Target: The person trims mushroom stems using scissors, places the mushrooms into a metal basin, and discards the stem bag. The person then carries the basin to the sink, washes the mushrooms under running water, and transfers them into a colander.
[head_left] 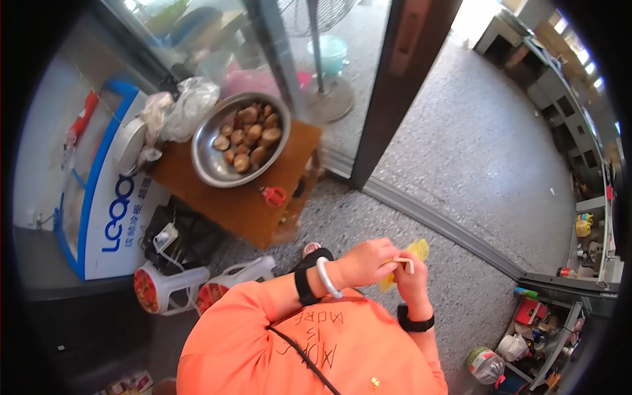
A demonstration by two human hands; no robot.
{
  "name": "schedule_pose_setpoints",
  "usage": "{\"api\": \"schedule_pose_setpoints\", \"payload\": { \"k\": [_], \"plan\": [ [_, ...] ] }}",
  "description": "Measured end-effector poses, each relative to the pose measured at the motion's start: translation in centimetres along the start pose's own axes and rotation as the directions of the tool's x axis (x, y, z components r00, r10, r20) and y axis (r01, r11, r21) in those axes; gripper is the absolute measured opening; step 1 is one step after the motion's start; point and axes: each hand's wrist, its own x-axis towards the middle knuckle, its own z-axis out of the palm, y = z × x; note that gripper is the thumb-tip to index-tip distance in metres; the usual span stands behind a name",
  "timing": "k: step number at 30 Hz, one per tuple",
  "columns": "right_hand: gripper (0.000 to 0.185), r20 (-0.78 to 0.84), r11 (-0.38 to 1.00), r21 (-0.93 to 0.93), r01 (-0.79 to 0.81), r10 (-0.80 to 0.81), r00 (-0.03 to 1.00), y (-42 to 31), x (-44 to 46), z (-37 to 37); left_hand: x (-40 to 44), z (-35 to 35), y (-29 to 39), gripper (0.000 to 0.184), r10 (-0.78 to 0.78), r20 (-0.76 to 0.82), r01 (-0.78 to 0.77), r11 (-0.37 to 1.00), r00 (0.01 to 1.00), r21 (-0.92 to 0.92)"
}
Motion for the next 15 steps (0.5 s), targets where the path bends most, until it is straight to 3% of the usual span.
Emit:
{"api": "schedule_pose_setpoints", "payload": {
  "k": [2,4,5,7,8,11,13,15],
  "plan": [
    [0.008,-0.097,0.998,-0.062,0.004,-0.01,0.995,3.2,0.3,-2.9,1.6,0.5,-0.8,0.018,0.021,-0.053,-0.021,1.0,0.998,-0.002],
    [0.011,-0.213,0.994,0.012,-0.11,0.11,0.971,6.3,0.8,-6.0,3.4,-0.6,-1.5,0.019,-0.15,-0.063,0.155,0.984,0.987,0.085],
    [0.011,-0.23,0.995,0.006,-0.097,0.095,0.969,7.6,1.4,-7.5,4.1,-1.0,-3.0,0.02,-0.142,-0.115,0.156,0.981,0.983,0.116],
    [0.01,-0.246,0.955,0.197,-0.223,0.269,0.931,9.8,2.6,-10.3,5.2,-1.5,-7.1,0.022,-0.143,-0.222,0.19,0.961,0.964,0.203],
    [0.01,-0.273,0.939,0.261,-0.222,0.293,0.916,10.7,3.4,-11.6,5.7,-2.2,-8.6,0.022,-0.206,-0.201,0.252,0.939,0.958,0.236],
    [0.01,-0.374,0.94,0.239,-0.243,0.32,0.87,12.1,6.8,-15.3,6.9,-3.8,-15.2,0.024,-0.445,-0.051,0.426,0.812,0.894,0.399],
    [0.015,-0.36,0.933,0.185,-0.309,0.357,0.862,14.8,9.3,-18.0,7.6,-5.2,-17.1,0.026,-0.521,-0.039,0.482,0.757,0.853,0.441],
    [0.019,-0.44,0.94,-0.012,-0.34,0.3,0.846,16.3,13.2,-19.6,8.4,-6.8,-17.7,0.024,-0.565,-0.063,0.529,0.72,0.823,0.45]
  ]
}}
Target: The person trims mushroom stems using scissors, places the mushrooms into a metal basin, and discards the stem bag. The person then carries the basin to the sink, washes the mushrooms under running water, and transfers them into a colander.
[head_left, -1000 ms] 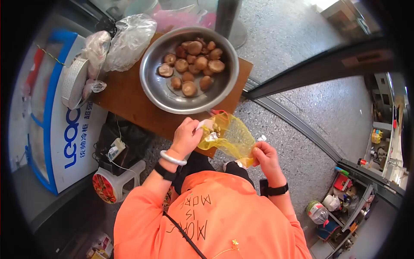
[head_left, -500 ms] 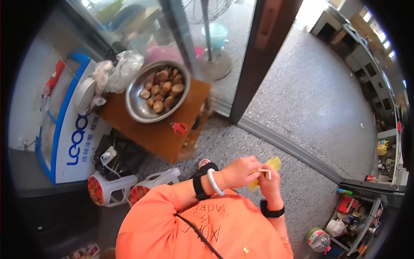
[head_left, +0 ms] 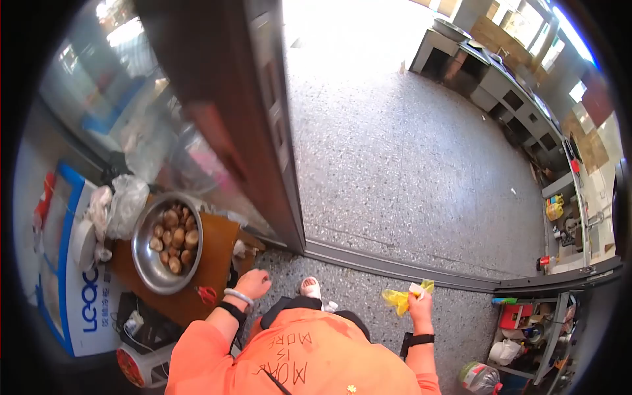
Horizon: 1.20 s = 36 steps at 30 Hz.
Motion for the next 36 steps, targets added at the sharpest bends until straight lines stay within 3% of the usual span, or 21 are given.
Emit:
{"api": "schedule_pose_setpoints", "payload": {
  "k": [2,4,6,8,10,11,13,17,18,20,21,23,25,26,27,30,32,34,35,36],
  "plan": [
    [0.021,0.03,1.0,0.012,-0.024,0.024,0.999,-0.4,4.3,0.7,0.9,-0.8,-1.3,0.023,-0.1,-0.008,0.099,0.992,0.995,-0.077],
    [0.015,-0.027,0.958,-0.144,0.249,-0.255,0.967,-1.1,8.9,2.5,1.0,-2.0,-2.0,0.022,-0.253,-0.03,0.248,0.963,0.967,-0.106],
    [0.017,0.055,0.959,-0.127,0.253,-0.248,0.967,-3.4,13.5,4.5,0.3,-2.2,-2.8,0.021,-0.386,-0.111,0.356,0.909,0.916,-0.218],
    [0.021,0.239,0.982,-0.136,0.129,-0.093,0.966,-6.7,18.5,7.8,-0.8,-1.8,-3.1,0.021,-0.502,-0.161,0.444,0.846,0.85,-0.296],
    [0.022,0.376,0.977,-0.076,0.198,-0.156,0.913,-10.1,23.5,12.4,-2.4,-1.3,-2.3,0.022,-0.575,-0.173,0.523,0.808,0.799,-0.272],
    [0.023,0.444,0.959,-0.088,0.269,-0.204,0.873,-13.0,26.1,14.7,-3.3,-0.3,-1.6,0.02,-0.551,-0.305,0.477,0.831,0.777,-0.286],
    [0.024,0.452,0.843,-0.022,0.538,-0.472,0.757,-21.7,29.2,19.0,-4.9,2.0,0.3,0.02,-0.737,-0.288,0.6,0.67,0.612,-0.437],
    [0.027,0.495,0.714,0.391,0.581,-0.695,0.522,-38.2,36.6,30.2,-5.8,3.0,10.4,0.022,-0.903,-0.209,0.707,0.424,0.375,-0.566],
    [0.034,0.562,0.748,0.37,0.552,-0.653,0.508,-42.6,37.6,31.7,-5.7,3.7,12.4,0.022,-0.918,-0.208,0.708,0.394,0.338,-0.586],
    [0.038,0.398,0.584,0.241,0.775,-0.788,0.47,-49.7,36.2,31.0,-5.8,5.1,15.7,0.021,-0.95,-0.14,0.725,0.303,0.278,-0.618],
    [0.038,0.414,0.58,0.257,0.773,-0.789,0.454,-50.5,35.7,31.1,-6.1,5.7,16.9,0.021,-0.958,-0.136,0.729,0.281,0.253,-0.624],
    [0.04,0.272,0.42,0.278,0.864,-0.897,0.348,-51.8,34.9,31.7,-6.1,7.2,19.0,0.022,-0.99,-0.02,0.757,0.118,0.137,-0.643],
    [0.024,0.519,0.515,0.428,0.742,-0.813,0.264,-48.5,34.7,33.0,-6.1,8.8,20.1,0.022,-0.996,0.006,0.763,0.067,0.093,-0.643],
    [0.017,0.639,0.641,0.502,0.58,-0.727,0.251,-45.8,33.7,32.9,-6.3,9.9,20.4,0.023,-0.997,0.023,0.775,0.039,0.069,-0.631],
    [0.015,0.762,0.716,0.451,0.534,-0.62,0.188,-42.4,33.4,33.1,-6.8,11.5,20.2,0.023,-0.998,0.032,0.769,0.023,0.057,-0.639],
    [0.017,0.956,0.79,0.217,0.574,-0.29,0.038,-33.5,31.3,30.4,-8.1,16.3,17.2,0.023,-0.994,0.087,0.761,-0.008,0.063,-0.648],
    [0.02,0.99,0.729,0.104,0.677,-0.142,0.001,-29.8,29.9,27.6,-7.7,15.7,15.8,0.021,-0.991,0.059,0.797,0.063,0.123,-0.601],
    [0.021,0.997,0.674,0.079,0.735,-0.061,-0.051,-27.9,29.3,24.8,-5.9,10.4,15.8,0.019,-0.965,0.248,0.597,-0.149,0.087,-0.789],
    [0.022,0.992,0.648,0.126,0.751,-0.084,-0.093,-26.8,29.4,24.1,-5.1,8.2,15.3,0.017,-0.956,0.28,0.48,-0.204,0.091,-0.853],
    [0.022,0.994,0.606,0.106,0.788,-0.069,-0.081,-25.8,29.8,23.6,-4.8,7.6,13.9,0.016,-0.966,0.23,0.361,-0.175,0.116,-0.916]
  ]
}}
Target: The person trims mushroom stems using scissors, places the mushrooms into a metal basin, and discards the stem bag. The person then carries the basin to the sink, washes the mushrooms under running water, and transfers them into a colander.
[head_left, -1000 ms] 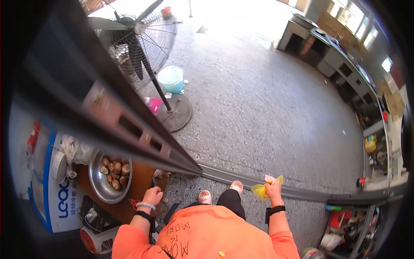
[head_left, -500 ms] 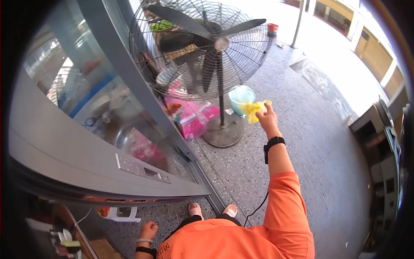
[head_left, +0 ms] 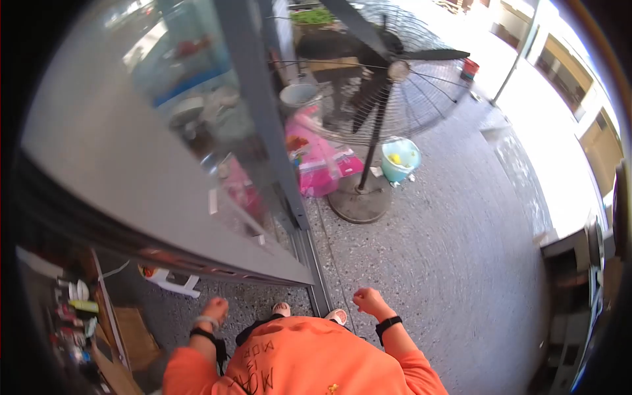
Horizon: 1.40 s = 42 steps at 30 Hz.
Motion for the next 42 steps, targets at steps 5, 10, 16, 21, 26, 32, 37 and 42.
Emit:
{"api": "schedule_pose_setpoints", "payload": {
  "k": [5,10,16,21,26,32,37,42],
  "plan": [
    [0.023,-0.084,0.985,0.041,-0.167,0.17,0.982,0.9,-2.2,0.6,3.1,-2.7,9.4,0.016,0.154,-0.184,-0.224,0.855,0.971,-0.467],
    [0.014,-0.043,0.857,-0.512,-0.064,0.048,0.998,2.9,-13.1,5.0,10.1,-1.2,4.4,0.024,-0.005,-0.129,-0.086,0.719,0.992,-0.69],
    [0.022,-0.395,0.939,0.096,-0.332,0.342,0.853,-3.4,-5.4,10.4,24.4,-6.3,14.5,0.035,-0.028,0.004,0.014,0.375,1.0,-0.927],
    [0.021,-0.479,0.857,0.125,-0.5,0.493,0.726,-2.3,-11.0,18.1,29.9,-4.4,15.1,0.039,-0.09,0.128,0.15,0.296,0.988,-0.943],
    [0.026,-0.645,0.878,0.228,-0.422,0.46,0.609,-3.6,-17.0,24.4,28.7,-7.1,15.8,0.026,0.027,0.274,0.221,0.517,0.961,-0.827],
    [0.022,-0.618,0.887,0.345,-0.308,0.461,0.636,-3.4,-20.5,25.7,21.7,-8.7,6.8,0.012,0.063,0.09,0.051,0.47,0.994,-0.881],
    [0.018,-0.433,0.756,0.506,-0.415,0.639,0.636,5.5,-25.1,29.9,12.9,-12.1,-3.8,0.009,0.193,0.24,0.074,0.614,0.951,-0.786],
    [0.022,-0.478,0.703,0.611,-0.363,0.694,0.539,7.0,-36.1,32.4,4.6,-9.8,-12.1,0.011,0.12,0.285,0.078,0.798,0.951,-0.598]
  ]
}}
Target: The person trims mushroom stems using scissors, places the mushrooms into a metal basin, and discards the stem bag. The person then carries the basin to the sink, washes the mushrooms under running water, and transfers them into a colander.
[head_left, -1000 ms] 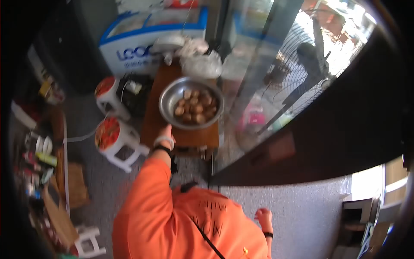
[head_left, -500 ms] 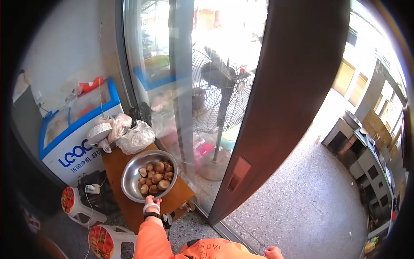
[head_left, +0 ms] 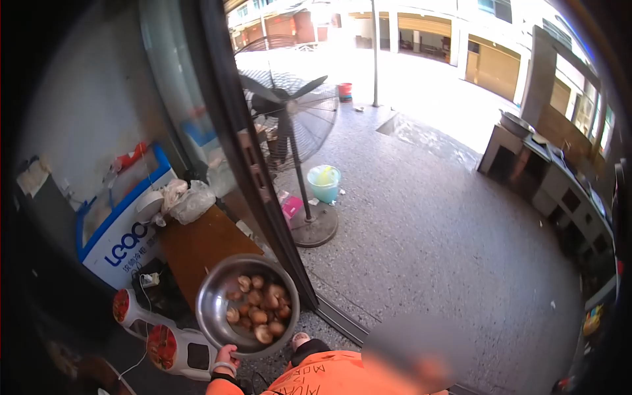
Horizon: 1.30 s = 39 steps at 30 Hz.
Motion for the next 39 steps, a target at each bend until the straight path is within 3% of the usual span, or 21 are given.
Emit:
{"api": "schedule_pose_setpoints", "payload": {
  "k": [2,4,8,10,13,16,19,20,22,23,24,26,28,29,30,31,33,34,35,38,39],
  "plan": [
    [0.022,-0.047,0.994,0.032,-0.106,0.107,0.993,1.9,-1.7,-2.2,-0.8,1.1,-2.4,0.012,-0.094,0.049,0.083,0.977,0.994,0.196],
    [0.022,-0.055,1.0,0.005,-0.015,0.015,0.998,4.3,-2.3,-4.7,-4.2,5.4,-3.8,0.011,-0.152,0.045,0.131,0.942,0.987,0.309],
    [0.021,-0.208,0.998,0.03,0.063,-0.055,0.977,4.9,-1.2,-8.4,-6.7,16.5,-5.4,0.009,-0.145,0.114,0.073,0.872,0.983,0.484],
    [0.023,-0.29,0.962,0.024,0.272,-0.253,0.923,4.2,-0.4,-10.6,-7.7,22.8,-6.1,0.009,-0.168,0.206,0.028,0.836,0.964,0.549],
    [0.022,-0.406,0.943,-0.006,0.333,-0.307,0.861,4.2,-0.2,-15.5,-8.3,33.2,-9.3,0.011,-0.152,0.326,-0.074,0.807,0.933,0.586],
    [0.023,-0.5,0.977,-0.05,0.209,-0.206,0.841,9.2,0.5,-20.2,-9.6,44.7,-14.4,0.01,-0.211,0.434,-0.083,0.821,0.876,0.565],
    [0.025,-0.587,0.983,-0.125,-0.136,0.037,0.809,14.8,-0.8,-25.3,-10.9,57.1,-20.8,0.009,-0.282,0.485,-0.092,0.785,0.828,0.613],
    [0.025,-0.597,0.979,-0.114,-0.169,0.068,0.799,15.2,-2.1,-27.7,-13.0,61.2,-22.4,0.009,-0.323,0.526,-0.101,0.773,0.786,0.626],
    [0.032,-0.55,0.917,0.012,-0.398,0.338,0.764,15.5,-4.5,-31.6,-16.5,68.8,-26.5,0.009,-0.39,0.578,-0.131,0.739,0.717,0.661],
    [0.029,-0.568,0.894,0.113,-0.433,0.416,0.71,18.0,-4.4,-32.2,-18.7,72.2,-28.6,0.008,-0.403,0.577,-0.129,0.731,0.71,0.67],
    [0.025,-0.581,0.854,0.235,-0.464,0.507,0.637,20.7,-4.2,-32.5,-20.6,75.7,-30.8,0.008,-0.425,0.582,-0.142,0.711,0.693,0.688],
    [0.024,-0.644,0.859,0.262,-0.44,0.495,0.583,22.7,-4.5,-33.2,-23.2,81.5,-35.7,0.008,-0.584,0.578,-0.162,0.61,0.57,0.776],
    [0.024,-0.597,0.789,0.377,-0.485,0.608,0.523,23.2,-5.0,-34.3,-27.1,86.0,-40.8,0.008,-0.632,0.515,-0.015,0.623,0.58,0.782],
    [0.024,-0.58,0.765,0.376,-0.524,0.635,0.51,24.5,-4.6,-34.5,-27.6,88.0,-43.8,0.006,-0.668,0.5,-0.02,0.589,0.552,0.808],
    [0.024,-0.576,0.713,0.459,-0.53,0.693,0.433,25.5,-4.4,-34.5,-27.3,89.7,-46.8,0.006,-0.721,0.483,-0.002,0.556,0.497,0.831],
    [0.024,-0.489,0.657,0.454,-0.602,0.748,0.448,26.6,-3.8,-35.7,-29.1,91.4,-48.9,0.006,-0.724,0.423,0.037,0.524,0.545,0.851],
    [0.025,-0.349,0.596,0.439,-0.672,0.803,0.484,28.7,-2.3,-40.3,-30.4,95.5,-52.3,0.011,-0.797,0.367,-0.001,0.418,0.48,0.908],
    [0.025,-0.377,0.605,0.396,-0.691,0.793,0.478,31.4,-1.1,-41.9,-32.1,97.3,-54.1,0.013,-0.754,0.369,0.001,0.44,0.543,0.898],
    [0.024,-0.424,0.645,0.41,-0.645,0.761,0.491,34.4,-0.2,-44.5,-33.4,98.6,-55.5,0.013,-0.74,0.394,-0.116,0.399,0.545,0.91],
    [0.02,-0.545,0.728,0.397,-0.559,0.677,0.495,37.9,1.7,-54.5,-36.9,103.5,-59.2,0.01,-0.627,0.401,-0.147,0.417,0.668,0.897],
    [0.02,-0.59,0.765,0.36,-0.534,0.63,0.505,39.7,2.1,-57.7,-38.2,104.7,-60.0,0.011,-0.613,0.429,-0.188,0.418,0.663,0.889]
  ]
}}
